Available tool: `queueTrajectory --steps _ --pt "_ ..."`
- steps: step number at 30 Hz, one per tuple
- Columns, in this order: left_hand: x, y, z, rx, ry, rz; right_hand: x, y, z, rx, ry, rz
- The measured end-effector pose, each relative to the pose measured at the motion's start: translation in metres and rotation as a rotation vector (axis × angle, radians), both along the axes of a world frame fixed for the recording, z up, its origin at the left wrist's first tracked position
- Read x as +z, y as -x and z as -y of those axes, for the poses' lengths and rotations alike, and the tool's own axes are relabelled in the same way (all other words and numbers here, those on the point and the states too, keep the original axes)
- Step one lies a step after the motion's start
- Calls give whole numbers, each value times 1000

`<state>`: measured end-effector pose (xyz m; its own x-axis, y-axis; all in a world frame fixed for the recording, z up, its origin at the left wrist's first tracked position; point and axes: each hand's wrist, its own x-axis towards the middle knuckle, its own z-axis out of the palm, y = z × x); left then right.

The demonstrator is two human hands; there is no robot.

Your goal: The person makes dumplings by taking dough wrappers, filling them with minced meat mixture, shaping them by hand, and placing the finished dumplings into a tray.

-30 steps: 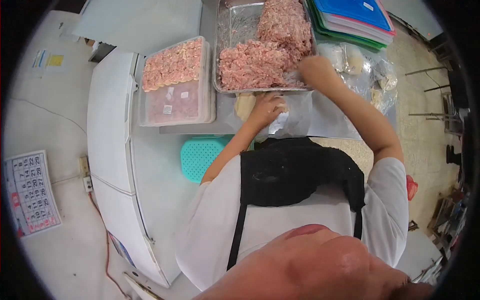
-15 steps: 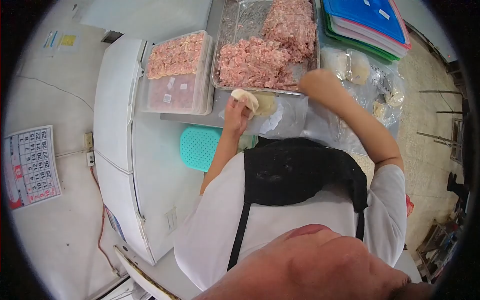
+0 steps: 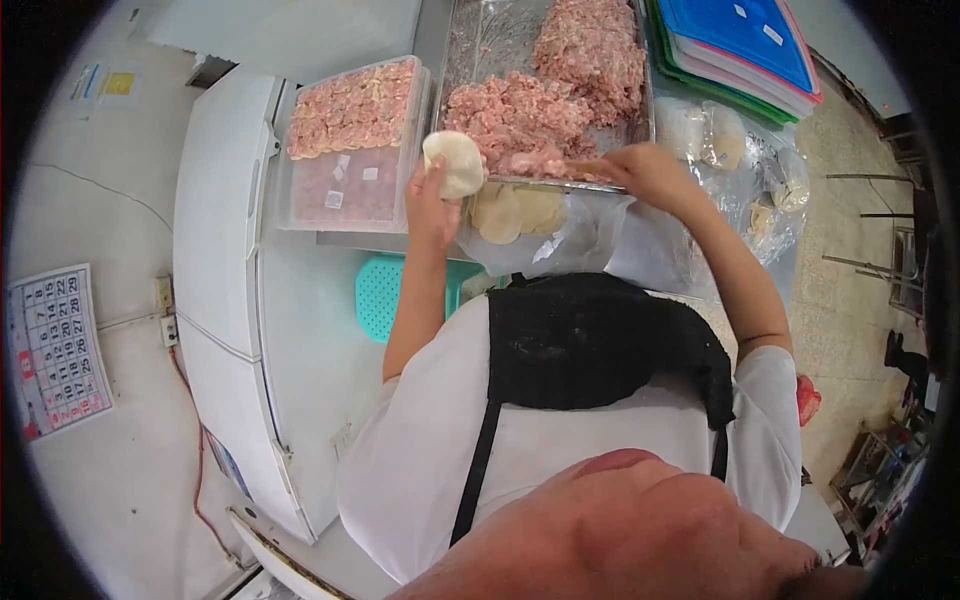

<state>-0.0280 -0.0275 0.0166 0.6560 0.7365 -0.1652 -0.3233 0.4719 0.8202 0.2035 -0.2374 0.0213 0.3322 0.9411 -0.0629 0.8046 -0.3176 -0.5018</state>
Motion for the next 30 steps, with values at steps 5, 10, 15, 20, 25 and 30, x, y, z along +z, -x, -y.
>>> queueTrajectory --steps 5,10,15,20,25,30 --pt "4 -9 -34 -14 -212 -32 38 -6 -3 -8 369 451" --pt "4 -20 -48 31 -276 -27 12 34 -9 -88 159 182" --pt "-4 -43 -65 -86 90 126 24 45 -26 -341 -138 -217" --pt "35 -82 -33 -313 381 322 26 46 -68 -415 -473 -388" --pt "-6 -96 -61 -591 573 609 25 57 -61 -228 -432 83" --pt "-32 -99 -72 -310 786 405 79 76 -35 -297 38 363"
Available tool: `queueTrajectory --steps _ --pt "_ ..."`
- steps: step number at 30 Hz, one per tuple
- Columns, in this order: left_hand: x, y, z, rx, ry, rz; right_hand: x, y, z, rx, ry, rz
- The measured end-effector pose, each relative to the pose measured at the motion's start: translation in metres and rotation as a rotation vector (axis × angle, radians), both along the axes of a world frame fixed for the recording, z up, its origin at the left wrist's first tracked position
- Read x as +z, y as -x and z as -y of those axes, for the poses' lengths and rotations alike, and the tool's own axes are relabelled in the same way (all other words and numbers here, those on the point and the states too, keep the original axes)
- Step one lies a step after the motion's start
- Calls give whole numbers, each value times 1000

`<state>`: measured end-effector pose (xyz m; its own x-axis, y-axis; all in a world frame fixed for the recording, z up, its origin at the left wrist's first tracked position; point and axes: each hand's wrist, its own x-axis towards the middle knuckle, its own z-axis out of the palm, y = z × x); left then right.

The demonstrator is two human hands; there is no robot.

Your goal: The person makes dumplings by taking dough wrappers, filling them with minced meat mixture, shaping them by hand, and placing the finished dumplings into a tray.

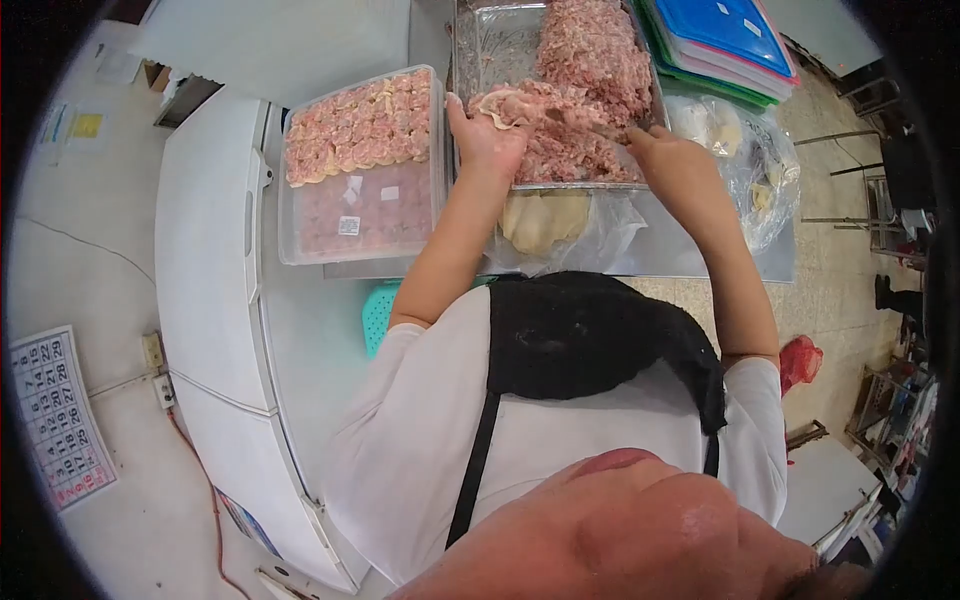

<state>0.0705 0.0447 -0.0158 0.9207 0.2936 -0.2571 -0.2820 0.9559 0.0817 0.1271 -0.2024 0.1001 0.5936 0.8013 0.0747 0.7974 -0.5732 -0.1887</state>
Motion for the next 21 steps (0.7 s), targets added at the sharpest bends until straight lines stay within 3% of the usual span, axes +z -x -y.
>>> queueTrajectory --steps 4,7,9,12,15,16,18,21 --pt "49 4 26 84 -137 -159 -32 -4 -10 158 -258 -32" --pt "55 5 30 137 -174 -174 2 -10 0 129 55 60" --pt "66 12 39 129 -239 -205 15 0 0 168 -99 69" --pt "13 -1 9 -181 -20 415 -5 -4 -4 193 -178 -35" --pt "16 -2 22 -160 -32 614 -6 -28 1 290 -393 -207" --pt "37 0 33 -41 -123 441 -1 -36 6 329 -504 -273" --pt "75 5 57 198 -293 91 9 -46 21 240 -478 -460" --pt "84 13 71 128 -1116 -53 14 -58 39 240 -368 -591"
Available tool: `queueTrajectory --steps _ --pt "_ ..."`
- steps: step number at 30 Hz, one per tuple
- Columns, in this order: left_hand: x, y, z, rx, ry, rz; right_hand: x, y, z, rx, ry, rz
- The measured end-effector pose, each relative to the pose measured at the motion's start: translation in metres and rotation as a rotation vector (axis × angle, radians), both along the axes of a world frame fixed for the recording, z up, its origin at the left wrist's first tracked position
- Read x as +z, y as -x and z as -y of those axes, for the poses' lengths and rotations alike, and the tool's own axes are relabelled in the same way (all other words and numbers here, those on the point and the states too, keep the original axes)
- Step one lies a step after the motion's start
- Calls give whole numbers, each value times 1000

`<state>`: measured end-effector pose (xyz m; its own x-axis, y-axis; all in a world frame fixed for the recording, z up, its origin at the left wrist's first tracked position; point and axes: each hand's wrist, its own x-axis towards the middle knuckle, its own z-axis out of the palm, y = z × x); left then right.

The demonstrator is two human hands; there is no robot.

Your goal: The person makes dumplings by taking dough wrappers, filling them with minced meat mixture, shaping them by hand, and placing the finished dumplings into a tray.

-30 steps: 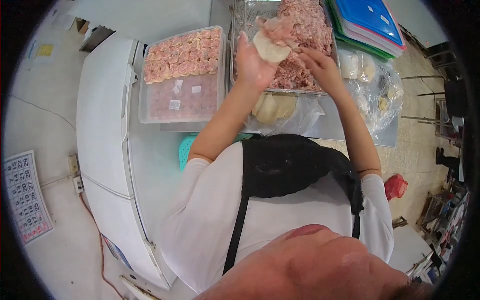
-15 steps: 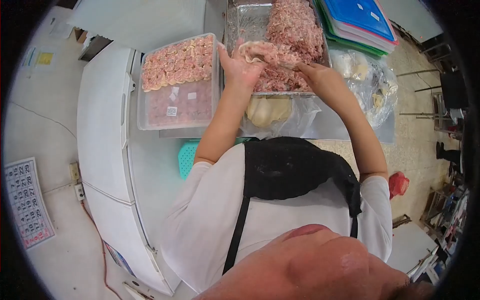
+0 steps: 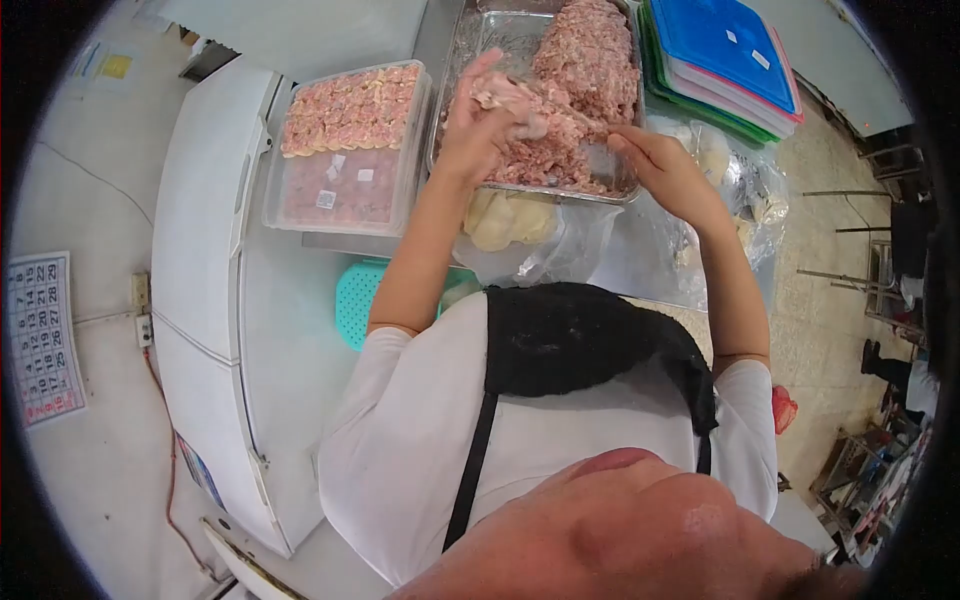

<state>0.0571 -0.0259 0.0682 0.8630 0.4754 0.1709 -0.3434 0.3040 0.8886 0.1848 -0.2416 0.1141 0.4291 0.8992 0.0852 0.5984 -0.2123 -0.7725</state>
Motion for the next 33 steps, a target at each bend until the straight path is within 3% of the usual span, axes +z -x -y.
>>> queueTrajectory --steps 3,6,9,12,15,18,21,24,25,27,29,30,33 --pt "15 -1 6 91 -629 -108 13 -3 14 82 73 6" --pt "14 -2 -1 -34 -1029 -119 11 -7 21 130 79 38" --pt "13 5 7 -19 -909 -377 -18 -14 18 194 2 -9" --pt "8 -4 0 -257 -1128 -282 -61 -34 9 289 -93 9" --pt "12 -5 10 -242 -1126 -615 -78 -59 3 270 -70 168" --pt "-42 1 -7 142 -920 -619 -54 -63 3 66 58 536" --pt "-32 2 4 206 -759 -864 -55 -28 0 105 -164 501" --pt "-39 3 -5 17 -650 -839 -103 -56 -8 82 161 555" --pt "-33 7 -2 90 -730 -764 -100 -65 -10 70 243 579" --pt "-21 19 7 219 -891 -616 -84 -73 4 50 220 495" --pt "3 19 10 124 -874 -530 -66 -77 19 41 209 449" --pt "15 16 12 78 -867 -478 -62 -79 24 21 2 293" --pt "30 11 30 369 -1000 -251 -29 -65 34 91 -120 -28"
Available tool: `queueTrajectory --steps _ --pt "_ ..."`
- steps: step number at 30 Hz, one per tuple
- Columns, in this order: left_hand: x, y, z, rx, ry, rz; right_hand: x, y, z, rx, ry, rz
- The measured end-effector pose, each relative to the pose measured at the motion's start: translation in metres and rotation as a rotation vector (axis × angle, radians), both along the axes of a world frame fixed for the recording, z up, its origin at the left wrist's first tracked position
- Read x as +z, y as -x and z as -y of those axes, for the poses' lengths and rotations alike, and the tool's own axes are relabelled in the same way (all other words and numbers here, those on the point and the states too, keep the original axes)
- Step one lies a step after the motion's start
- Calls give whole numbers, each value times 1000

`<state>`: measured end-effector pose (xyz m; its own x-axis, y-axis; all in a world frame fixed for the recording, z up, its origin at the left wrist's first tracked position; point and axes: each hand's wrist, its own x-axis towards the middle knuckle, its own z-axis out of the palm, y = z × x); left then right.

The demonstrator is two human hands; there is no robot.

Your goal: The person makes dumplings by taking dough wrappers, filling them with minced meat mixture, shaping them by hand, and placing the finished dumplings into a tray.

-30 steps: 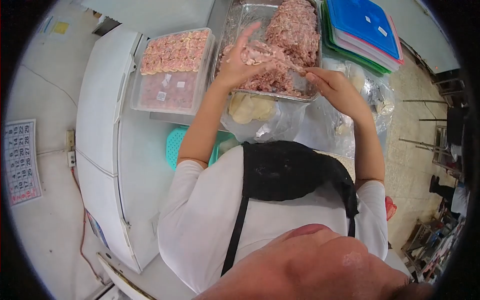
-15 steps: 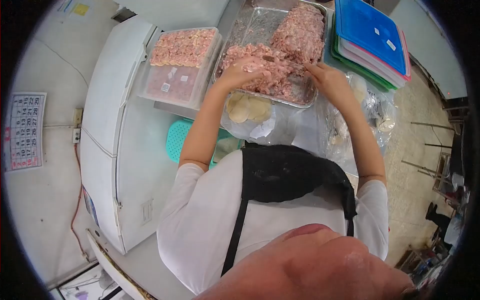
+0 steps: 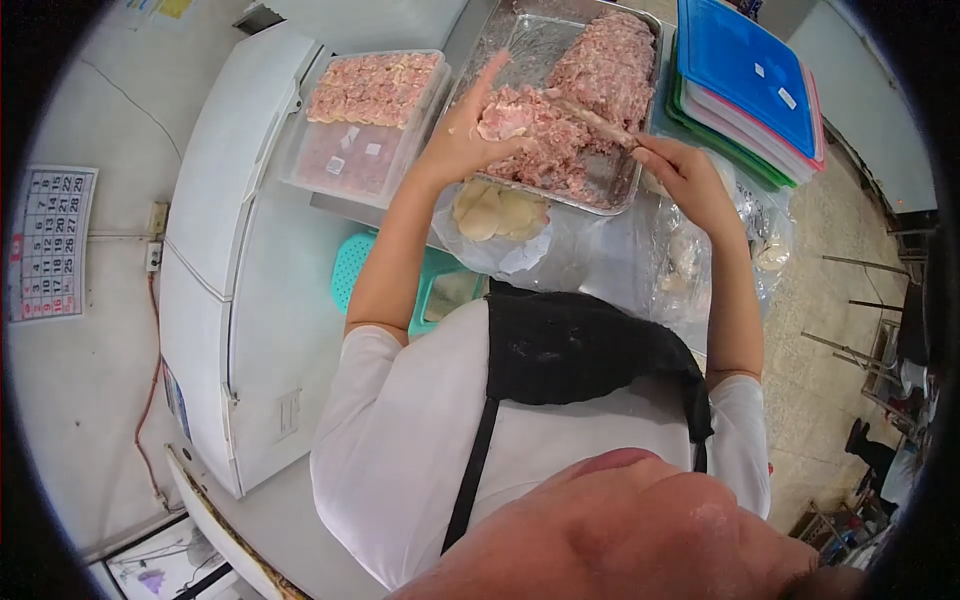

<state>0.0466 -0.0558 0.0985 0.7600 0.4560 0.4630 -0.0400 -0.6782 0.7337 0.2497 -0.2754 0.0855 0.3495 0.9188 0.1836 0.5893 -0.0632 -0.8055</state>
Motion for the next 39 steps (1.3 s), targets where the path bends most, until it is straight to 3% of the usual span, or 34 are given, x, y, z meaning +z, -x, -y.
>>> queueTrajectory --steps 3,6,11,12,13,15,18,20,21,24,27,30,32,33,36,37,39 --pt "-1 -3 -4 -242 40 -353 3 34 -6 69 29 0" --pt "-11 -6 -17 -289 11 -445 -24 31 -15 165 77 24" --pt "-76 -10 -47 -91 90 -463 -3 37 -14 -131 97 544" --pt "-82 -12 -51 -80 125 -503 -5 47 -16 -127 102 530" --pt "-56 -10 -38 -65 168 -659 -9 58 -20 -125 111 517" --pt "-67 -12 -43 -76 72 -614 -56 52 -31 -100 39 406" --pt "-64 5 -49 -100 153 -469 -46 44 -24 -227 452 505" --pt "-65 17 -65 -180 189 -392 -30 45 -15 -239 436 448" --pt "-37 26 -61 -298 343 -359 -21 50 -12 -243 433 421" --pt "-15 48 -72 -285 84 -70 2 79 -19 -330 69 155" --pt "1 72 -88 -227 11 -362 28 129 -53 -189 37 123" --pt "-17 88 -118 -404 14 -227 11 161 -91 -58 8 252" --pt "-30 109 -130 -225 -110 -217 9 167 -102 -32 97 222" --pt "-35 119 -136 -132 -171 -212 19 172 -105 -85 99 417" --pt "-50 136 -163 -211 -124 -200 45 219 -119 -175 36 446" --pt "-27 143 -158 -298 104 -230 39 232 -128 -188 92 446" --pt "-6 153 -161 -266 5 -369 17 231 -143 -133 70 419"
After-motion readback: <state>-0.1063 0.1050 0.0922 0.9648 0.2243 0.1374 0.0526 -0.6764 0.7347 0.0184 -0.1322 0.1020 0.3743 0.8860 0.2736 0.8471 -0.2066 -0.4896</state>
